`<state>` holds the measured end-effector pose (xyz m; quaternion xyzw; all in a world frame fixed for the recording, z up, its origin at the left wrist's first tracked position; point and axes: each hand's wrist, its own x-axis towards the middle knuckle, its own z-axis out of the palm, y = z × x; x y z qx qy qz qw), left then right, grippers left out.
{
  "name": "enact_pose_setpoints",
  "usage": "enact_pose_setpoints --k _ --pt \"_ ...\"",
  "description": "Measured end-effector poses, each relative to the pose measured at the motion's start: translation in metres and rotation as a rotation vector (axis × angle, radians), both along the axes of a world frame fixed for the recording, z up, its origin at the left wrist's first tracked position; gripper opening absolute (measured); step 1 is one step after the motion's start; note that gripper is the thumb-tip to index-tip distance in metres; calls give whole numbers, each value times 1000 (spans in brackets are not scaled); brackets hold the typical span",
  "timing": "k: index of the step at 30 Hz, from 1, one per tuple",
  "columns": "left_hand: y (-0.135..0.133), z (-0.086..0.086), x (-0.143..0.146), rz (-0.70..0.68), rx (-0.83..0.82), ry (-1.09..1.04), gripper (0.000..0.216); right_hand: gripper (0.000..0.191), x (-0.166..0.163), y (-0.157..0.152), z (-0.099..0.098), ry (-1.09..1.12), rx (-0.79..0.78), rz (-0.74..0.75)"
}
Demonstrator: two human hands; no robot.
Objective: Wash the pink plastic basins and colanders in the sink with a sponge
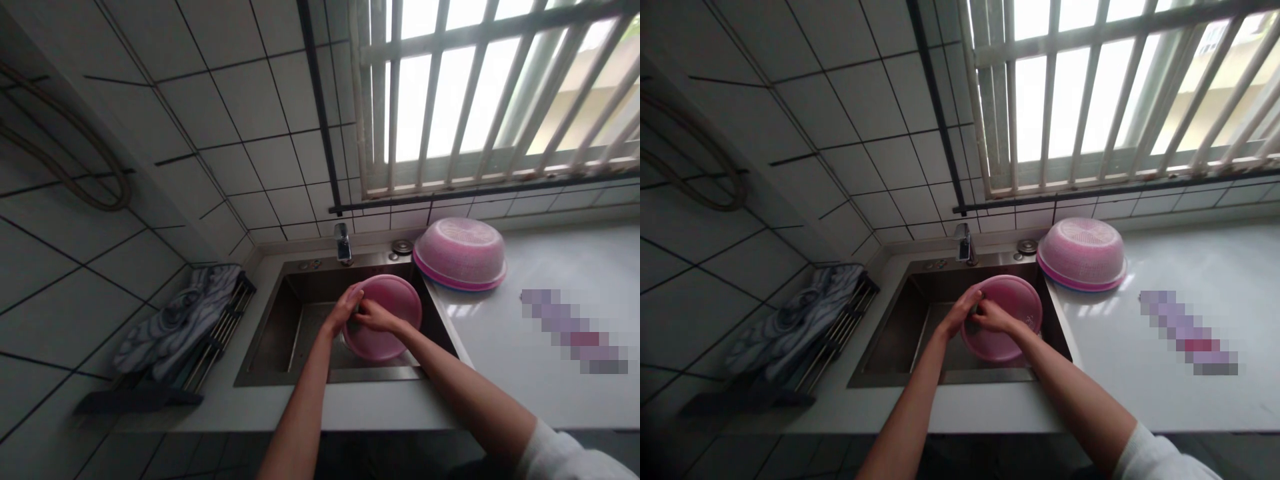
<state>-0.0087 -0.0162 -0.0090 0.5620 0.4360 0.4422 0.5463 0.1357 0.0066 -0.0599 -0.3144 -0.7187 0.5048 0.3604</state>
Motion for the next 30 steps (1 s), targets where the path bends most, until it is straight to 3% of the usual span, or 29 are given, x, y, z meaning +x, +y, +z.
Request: enact_pose_setpoints --k 5,7,10,11,17,23,28,30 --pt "-3 5 0 -9 30 -30 58 33 12 9 15 187 -74 -354" --pt "-3 4 0 1 11 -46 59 31 11 6 19 201 -95 -287" --pt "-1 0 -2 42 -41 -42 62 25 3 -3 21 117 -112 6" --pt "0 -1 -3 52 -48 -39 62 23 1 -5 21 105 -111 40" --pt "-1 -4 -1 -2 -21 -58 62 30 10 6 23 256 -144 -354" --pt "-1 1 -2 72 -20 -31 61 25 -2 -1 13 132 -156 6" --pt "-1 2 0 9 15 -1 62 31 9 13 16 293 -173 -356" --pt "-2 0 1 3 13 13 61 30 11 13 16 283 -174 -340"
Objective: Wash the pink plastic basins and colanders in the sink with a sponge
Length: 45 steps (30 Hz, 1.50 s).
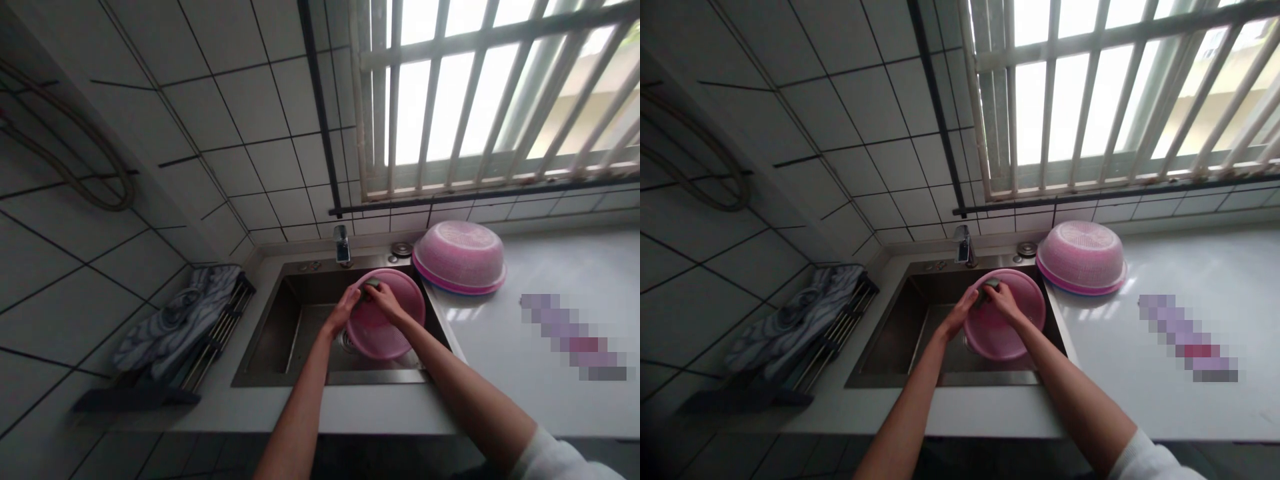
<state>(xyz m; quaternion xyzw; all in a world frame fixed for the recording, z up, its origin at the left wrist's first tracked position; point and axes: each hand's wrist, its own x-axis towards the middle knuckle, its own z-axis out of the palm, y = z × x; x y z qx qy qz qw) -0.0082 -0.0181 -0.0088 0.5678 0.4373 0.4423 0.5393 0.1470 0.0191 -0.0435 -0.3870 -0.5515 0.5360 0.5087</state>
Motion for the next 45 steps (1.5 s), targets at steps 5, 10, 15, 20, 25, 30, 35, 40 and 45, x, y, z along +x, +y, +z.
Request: enact_pose_setpoints --k 5,10,15,20,25,30,35,40,45 --pt "0 2 -6 14 -44 37 63 27 -15 -15 -6 -122 12 357" --pt "-1 7 -3 -22 -24 25 66 31 -3 -7 5 21 -43 35" --pt "-2 3 -4 2 -18 26 62 31 -8 -17 8 -81 -43 229" --pt "-3 6 -5 -26 25 7 61 32 -4 -15 11 -57 -48 95" --pt "-7 10 0 -44 -9 5 64 35 7 -6 13 -44 -70 68" --pt "-10 1 -5 -33 -157 -83 63 37 -7 -19 9 -157 -68 390" --pt "-14 -3 -9 26 -137 -28 60 36 -8 -15 11 -152 -38 327" --pt "-12 -4 -2 39 37 19 61 35 2 -2 11 3 -60 27" --pt "-17 -1 -5 -18 -133 -93 59 30 -4 -16 6 -136 10 315"
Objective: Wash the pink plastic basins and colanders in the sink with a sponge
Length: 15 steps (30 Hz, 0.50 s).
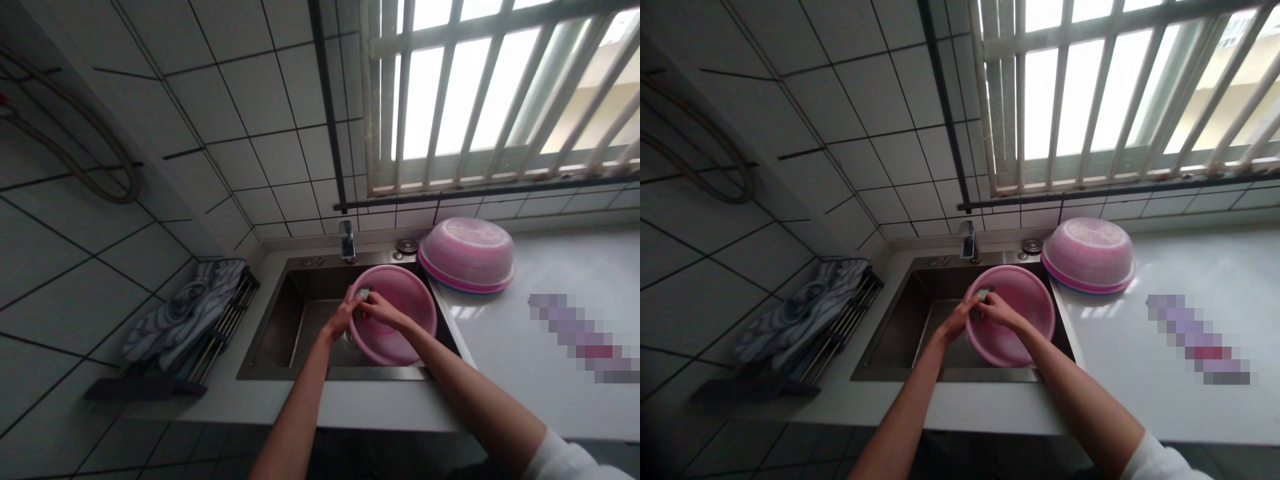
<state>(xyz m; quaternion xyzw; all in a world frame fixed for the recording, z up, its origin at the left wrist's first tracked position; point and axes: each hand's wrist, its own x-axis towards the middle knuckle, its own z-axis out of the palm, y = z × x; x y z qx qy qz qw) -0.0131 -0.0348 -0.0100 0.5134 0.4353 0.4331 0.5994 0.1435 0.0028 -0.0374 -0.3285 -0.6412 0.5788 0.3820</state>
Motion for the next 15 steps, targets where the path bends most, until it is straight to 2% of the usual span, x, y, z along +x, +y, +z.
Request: enact_pose_setpoints --k 3,6,8,12,13,15 --pt "-5 7 -9 -94 -104 -140 64 24 -9 -11 0 -44 40 88" --pt "-6 12 -12 -82 -110 -164 60 20 -13 -12 2 -16 89 97" --pt "-5 13 -9 -34 -72 -99 59 21 -9 -5 2 11 98 43" --pt "-1 11 0 26 76 58 65 24 3 11 3 42 49 -229" --pt "0 10 1 33 116 89 65 25 4 12 2 48 33 -254" --pt "1 8 2 58 179 135 64 25 2 9 1 35 10 -163"
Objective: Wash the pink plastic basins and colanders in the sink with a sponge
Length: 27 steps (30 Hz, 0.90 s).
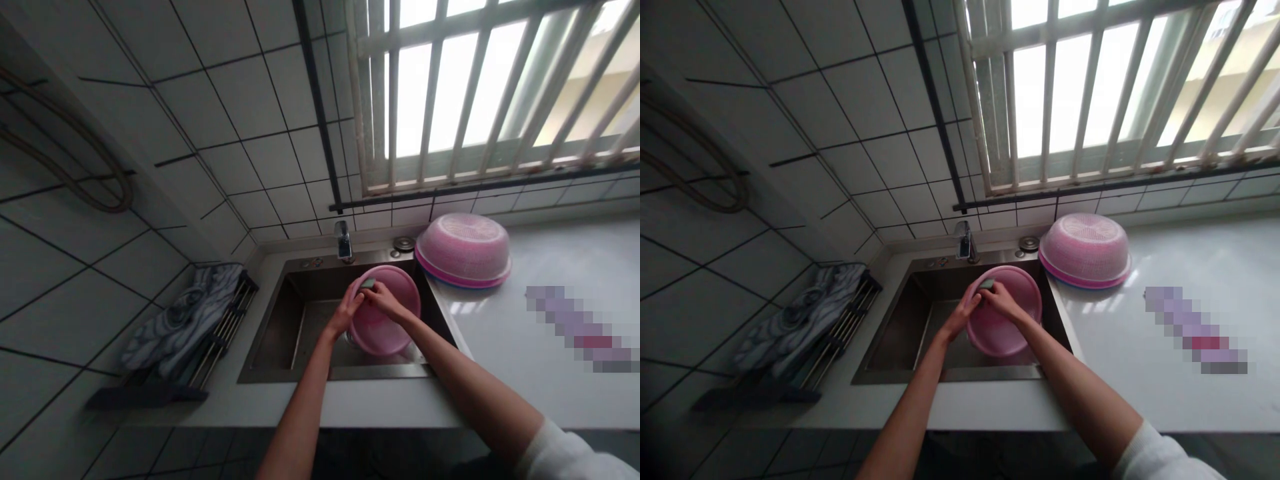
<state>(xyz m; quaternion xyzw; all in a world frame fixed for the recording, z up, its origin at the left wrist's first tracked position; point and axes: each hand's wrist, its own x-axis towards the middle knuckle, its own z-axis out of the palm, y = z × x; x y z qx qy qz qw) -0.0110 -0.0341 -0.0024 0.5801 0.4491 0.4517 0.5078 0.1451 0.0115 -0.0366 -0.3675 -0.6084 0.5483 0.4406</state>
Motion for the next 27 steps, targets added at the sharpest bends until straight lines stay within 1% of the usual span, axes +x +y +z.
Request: enact_pose_setpoints --k 2,3,4,5,9,10,11,13,16,18,19,20,22,23,26,27 --pt "0 -2 -2 41 18 16 62 24 -6 -6 -2 -42 -11 167" --pt "1 -2 -3 57 13 17 61 24 -9 -9 -2 -57 -12 226" --pt "1 -3 -4 65 7 18 61 25 -11 -10 -2 -54 -10 247" --pt "1 -4 -5 64 9 21 61 25 -11 -9 -1 -30 -10 219" --pt "3 -7 -1 15 85 38 60 29 -2 2 4 103 -41 -78" --pt "3 -8 0 1 96 35 59 28 1 3 4 108 -42 -100" --pt "3 -8 1 -9 98 25 60 27 2 4 4 100 -35 -80" --pt "0 -7 0 -21 63 -16 63 24 1 0 1 54 -11 44" --pt "-5 -3 -7 -51 -105 -144 67 21 -8 -11 -5 -42 16 240" --pt "-7 0 -10 -84 -220 -222 65 19 -13 -17 -7 -68 45 291" --pt "-7 2 -10 -91 -251 -242 63 18 -15 -19 -7 -63 66 292" --pt "-7 3 -10 -90 -258 -244 62 18 -15 -19 -6 -51 86 279" --pt "-5 3 -7 -54 -216 -208 60 21 -13 -16 -4 -25 105 212" --pt "-4 3 -5 -30 -183 -183 59 23 -10 -13 -3 -15 98 157" --pt "1 -1 -1 44 -97 -120 60 31 -2 -2 1 13 44 -88" --pt "2 -4 -1 57 -82 -102 62 32 0 0 1 23 33 -149"
